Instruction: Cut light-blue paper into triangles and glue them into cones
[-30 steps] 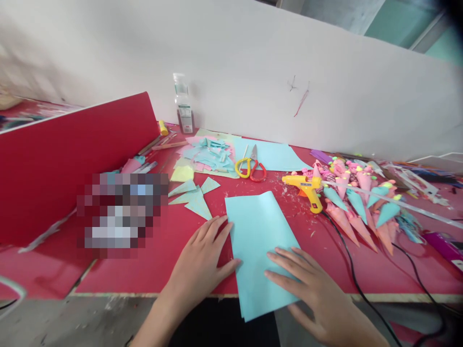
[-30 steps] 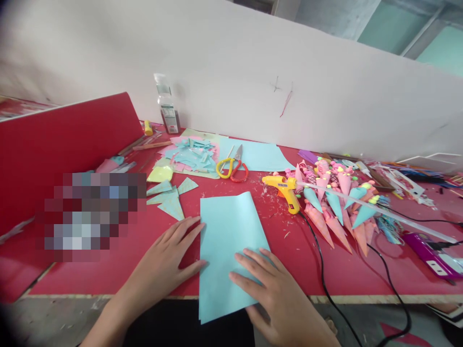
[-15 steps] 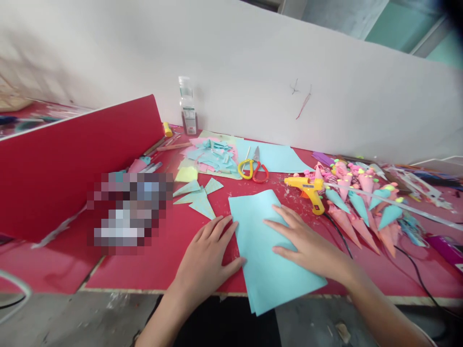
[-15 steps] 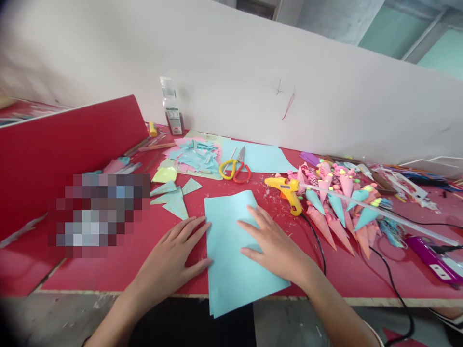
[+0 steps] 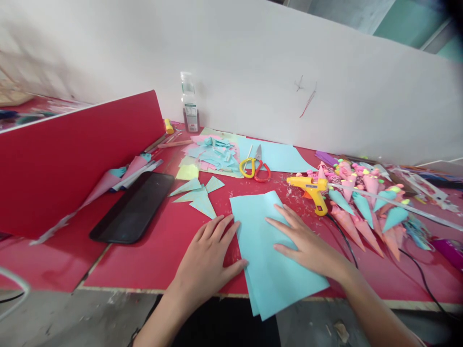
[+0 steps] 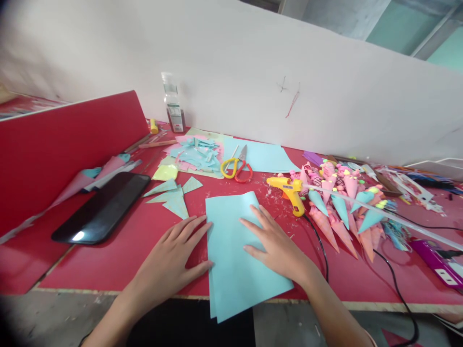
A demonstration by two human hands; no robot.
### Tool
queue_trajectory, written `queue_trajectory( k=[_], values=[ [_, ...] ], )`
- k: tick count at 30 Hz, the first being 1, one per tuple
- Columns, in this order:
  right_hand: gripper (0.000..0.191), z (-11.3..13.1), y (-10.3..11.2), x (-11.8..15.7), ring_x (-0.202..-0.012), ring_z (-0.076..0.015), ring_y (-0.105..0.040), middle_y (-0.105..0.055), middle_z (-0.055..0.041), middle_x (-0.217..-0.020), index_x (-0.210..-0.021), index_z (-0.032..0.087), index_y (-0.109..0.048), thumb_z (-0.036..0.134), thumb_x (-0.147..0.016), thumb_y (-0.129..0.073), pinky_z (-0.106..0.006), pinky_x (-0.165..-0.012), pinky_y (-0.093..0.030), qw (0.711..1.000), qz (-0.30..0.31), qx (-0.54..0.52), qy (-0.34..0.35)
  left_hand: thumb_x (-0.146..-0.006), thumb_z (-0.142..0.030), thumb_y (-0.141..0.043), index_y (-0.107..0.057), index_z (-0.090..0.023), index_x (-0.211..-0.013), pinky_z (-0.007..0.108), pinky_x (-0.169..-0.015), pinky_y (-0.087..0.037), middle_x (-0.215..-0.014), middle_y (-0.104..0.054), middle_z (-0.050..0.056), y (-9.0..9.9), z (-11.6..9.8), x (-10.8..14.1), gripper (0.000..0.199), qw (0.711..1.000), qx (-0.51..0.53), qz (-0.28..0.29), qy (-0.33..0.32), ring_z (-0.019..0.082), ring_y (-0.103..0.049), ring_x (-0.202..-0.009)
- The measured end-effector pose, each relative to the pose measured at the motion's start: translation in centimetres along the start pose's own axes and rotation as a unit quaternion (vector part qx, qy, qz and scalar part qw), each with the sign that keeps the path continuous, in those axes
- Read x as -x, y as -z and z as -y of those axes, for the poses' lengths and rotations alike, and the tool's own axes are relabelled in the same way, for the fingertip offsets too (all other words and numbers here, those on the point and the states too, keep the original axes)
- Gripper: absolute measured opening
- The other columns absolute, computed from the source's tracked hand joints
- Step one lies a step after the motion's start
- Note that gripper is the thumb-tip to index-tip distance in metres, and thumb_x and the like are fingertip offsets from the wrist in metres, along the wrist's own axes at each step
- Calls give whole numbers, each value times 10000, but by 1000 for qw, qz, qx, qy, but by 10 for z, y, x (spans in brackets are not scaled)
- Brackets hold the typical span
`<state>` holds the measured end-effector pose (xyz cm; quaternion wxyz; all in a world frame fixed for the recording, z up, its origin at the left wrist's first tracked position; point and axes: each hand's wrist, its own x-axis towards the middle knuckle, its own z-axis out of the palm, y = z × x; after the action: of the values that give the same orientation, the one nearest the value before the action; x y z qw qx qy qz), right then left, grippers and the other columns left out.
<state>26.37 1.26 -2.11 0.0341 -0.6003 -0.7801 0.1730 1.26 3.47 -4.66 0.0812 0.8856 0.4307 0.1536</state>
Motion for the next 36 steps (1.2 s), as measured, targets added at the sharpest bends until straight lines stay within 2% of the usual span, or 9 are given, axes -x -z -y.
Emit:
queue_trajectory(
  k=[7, 14, 21, 30, 36],
  values=[
    [523, -3, 0, 1, -1349, -213, -15, -21, 69, -1480, -1338, 381, -280, 472, -842, -420, -416, -1060, -220, 1000, -2, -4, 0, -792, -536, -453, -371, -234, -1304, 409, -986, -324, -1352, -402, 47, 0, -1, -1, 600, 1000, -11, 0, -3, 252, -350, -1218],
    [539, -1, -4, 1, -1347, -231, -26, -39, 44, -1482, -1340, 394, -268, 518, -834, -405, -433, -1044, -242, 1000, -20, 22, -3, -810, -526, -429, -368, -216, -1305, 404, -981, -329, -1349, -406, 53, -2, 0, 0, 588, 999, -32, -7, -5, 247, -359, -1211],
    [555, 0, -5, -2, -1345, -239, -61, -97, 39, -1477, -1323, 406, -302, 510, -804, -468, -424, -1040, -253, 999, -40, 31, 10, -813, -572, -384, -388, -199, -1292, 405, -982, -332, -1338, -421, 65, -3, 0, 0, 606, 999, -35, -25, -13, 252, -365, -1208],
    [565, 0, -7, -3, -1344, -242, -70, -144, 28, -1470, -1323, 390, -315, 515, -796, -474, -432, -1035, -261, 998, -47, 35, 9, -814, -479, -446, -386, -195, -1294, 404, -951, -371, -1326, -435, 61, -2, -2, -1, 561, 999, -40, -26, -4, 252, -397, -1182],
    [563, 0, -7, -4, -1340, -245, -94, -169, 25, -1464, -1320, 385, -328, 506, -792, -484, -430, -1035, -262, 997, -58, 46, 11, -816, -512, -426, -369, -189, -1306, 405, -963, -360, -1338, -422, 60, -2, -2, 0, 590, 999, -41, -25, -5, 250, -388, -1193]
  ],
)
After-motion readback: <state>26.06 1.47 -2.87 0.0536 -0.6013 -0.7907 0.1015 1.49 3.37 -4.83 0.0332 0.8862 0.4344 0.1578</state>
